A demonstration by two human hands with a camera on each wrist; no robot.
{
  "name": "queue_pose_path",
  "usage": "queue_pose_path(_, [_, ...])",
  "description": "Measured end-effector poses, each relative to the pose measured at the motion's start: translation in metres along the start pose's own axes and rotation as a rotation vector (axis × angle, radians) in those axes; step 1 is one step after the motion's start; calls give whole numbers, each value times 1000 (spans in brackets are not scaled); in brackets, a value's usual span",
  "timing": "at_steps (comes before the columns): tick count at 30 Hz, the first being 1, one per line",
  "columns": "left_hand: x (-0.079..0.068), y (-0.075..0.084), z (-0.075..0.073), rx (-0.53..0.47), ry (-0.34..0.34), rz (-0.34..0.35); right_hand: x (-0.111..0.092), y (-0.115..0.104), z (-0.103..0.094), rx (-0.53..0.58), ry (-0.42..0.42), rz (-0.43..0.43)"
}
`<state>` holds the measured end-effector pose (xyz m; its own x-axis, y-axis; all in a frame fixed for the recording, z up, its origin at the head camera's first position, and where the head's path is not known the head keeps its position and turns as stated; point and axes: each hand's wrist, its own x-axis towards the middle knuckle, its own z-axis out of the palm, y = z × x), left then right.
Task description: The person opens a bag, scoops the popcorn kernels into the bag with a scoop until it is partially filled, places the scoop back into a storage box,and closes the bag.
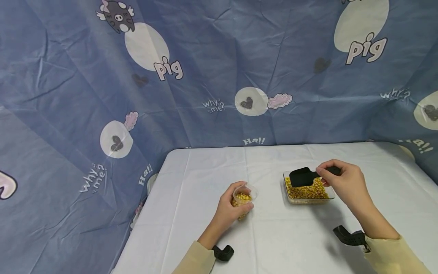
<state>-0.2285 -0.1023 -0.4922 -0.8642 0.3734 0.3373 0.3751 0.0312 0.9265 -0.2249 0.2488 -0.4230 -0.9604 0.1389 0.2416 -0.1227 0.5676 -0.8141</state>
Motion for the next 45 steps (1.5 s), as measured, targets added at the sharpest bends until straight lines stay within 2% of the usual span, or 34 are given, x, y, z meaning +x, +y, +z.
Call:
queue_pose_path(6, [-1,8,0,-15,-11,-26,1,12,5,13,-48,36])
queue_pose_path(12, [0,8,1,-11,-29,-23,1,23,11,-62,-81,52])
queue_pose_path(20, [2,9,1,-25,-30,-29,1,30,16,-210,-31,-38])
queue_pose_path(31, [1,9,1,-13,-26,-31,1,40,17,-292,3,-10])
queue_pose_path(36, [0,11,-1,3,-22,-25,0,45,19,-322,40,-47])
queue_pose_path(39, [0,10,-1,8,-26,-24,-1,48,21,-342,77,-82])
queue_pose_path(45, [0,-16,0,39,-8,-38,-1,51,25,-366,109,-111])
